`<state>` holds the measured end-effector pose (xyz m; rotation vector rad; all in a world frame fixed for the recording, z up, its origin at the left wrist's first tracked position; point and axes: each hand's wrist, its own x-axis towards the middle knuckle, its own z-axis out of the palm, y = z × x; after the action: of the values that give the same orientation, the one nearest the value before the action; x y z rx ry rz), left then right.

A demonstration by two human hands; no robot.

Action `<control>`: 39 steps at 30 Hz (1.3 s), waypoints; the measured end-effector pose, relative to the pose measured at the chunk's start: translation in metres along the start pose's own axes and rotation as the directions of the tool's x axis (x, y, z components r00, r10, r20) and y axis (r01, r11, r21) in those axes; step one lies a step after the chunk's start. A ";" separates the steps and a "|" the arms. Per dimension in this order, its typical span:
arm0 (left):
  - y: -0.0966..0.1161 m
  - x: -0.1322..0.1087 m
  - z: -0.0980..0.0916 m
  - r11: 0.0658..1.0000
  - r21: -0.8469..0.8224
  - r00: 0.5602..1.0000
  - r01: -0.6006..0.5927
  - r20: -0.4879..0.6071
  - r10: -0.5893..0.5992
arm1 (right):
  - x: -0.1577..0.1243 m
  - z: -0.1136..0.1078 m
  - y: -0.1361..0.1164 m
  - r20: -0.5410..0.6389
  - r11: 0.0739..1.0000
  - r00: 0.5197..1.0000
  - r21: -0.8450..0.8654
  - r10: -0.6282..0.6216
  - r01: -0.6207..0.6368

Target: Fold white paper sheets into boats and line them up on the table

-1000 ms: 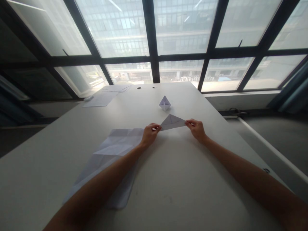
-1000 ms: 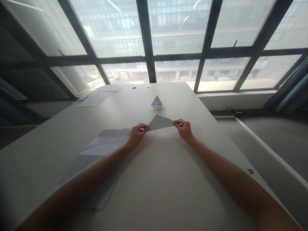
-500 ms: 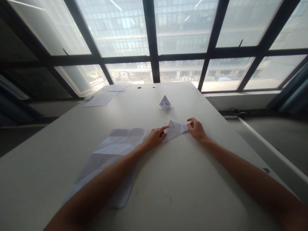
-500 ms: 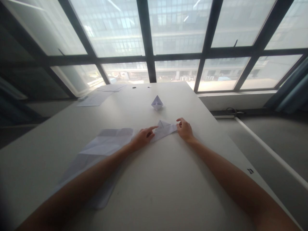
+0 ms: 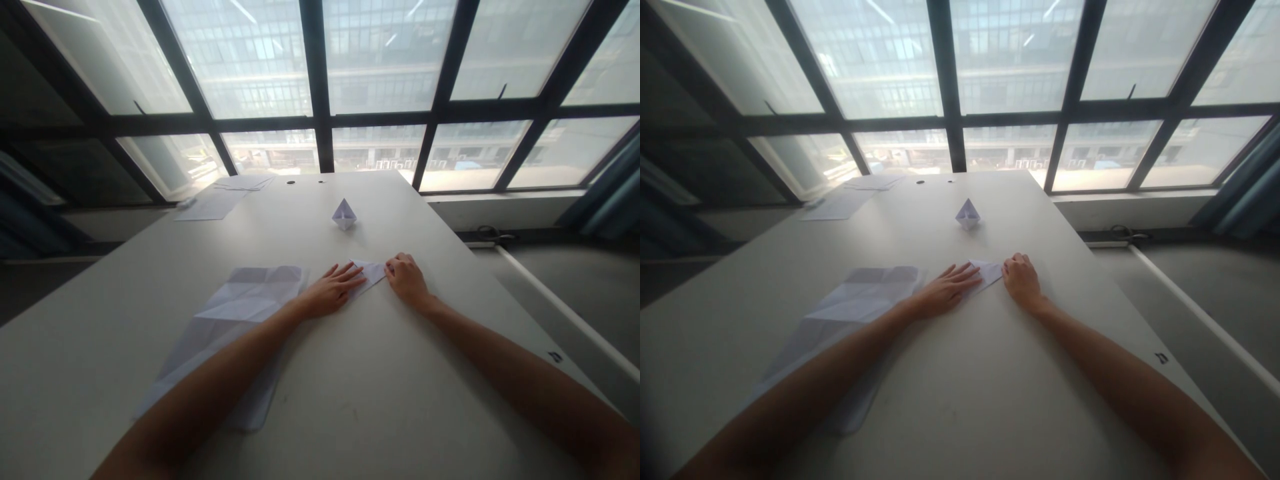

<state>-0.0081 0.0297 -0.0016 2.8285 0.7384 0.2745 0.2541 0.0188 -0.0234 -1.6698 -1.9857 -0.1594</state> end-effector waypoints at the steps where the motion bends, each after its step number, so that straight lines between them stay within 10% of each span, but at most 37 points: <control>1: 0.001 0.000 -0.001 1.000 -0.004 1.000 0.001 0.014 -0.001 | -0.002 0.000 -0.004 0.009 1.000 1.000 0.004 -0.018 0.018; 14: -0.002 -0.002 0.007 0.995 0.083 0.996 0.048 0.066 -0.054 | -0.010 0.007 -0.026 0.332 0.966 0.910 0.160 -0.248 0.205; 30: 0.001 -0.001 0.003 0.985 0.143 0.988 0.093 0.108 -0.109 | 0.005 0.013 0.007 0.190 0.977 0.959 -0.018 0.210 -0.210; 35: 0.002 -0.001 0.002 0.987 0.137 0.989 0.085 0.106 -0.100 | 0.006 0.003 -0.004 0.152 0.987 0.988 0.162 -0.021 -0.004; 39: 0.003 0.000 0.004 0.989 0.114 0.990 0.093 0.091 -0.104 | 0.000 0.000 -0.018 0.286 0.957 0.921 0.200 -0.263 0.211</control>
<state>-0.0062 0.0267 -0.0043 2.8720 0.8946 0.0824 0.2368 0.0148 -0.0184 -1.4108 -2.3625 0.1909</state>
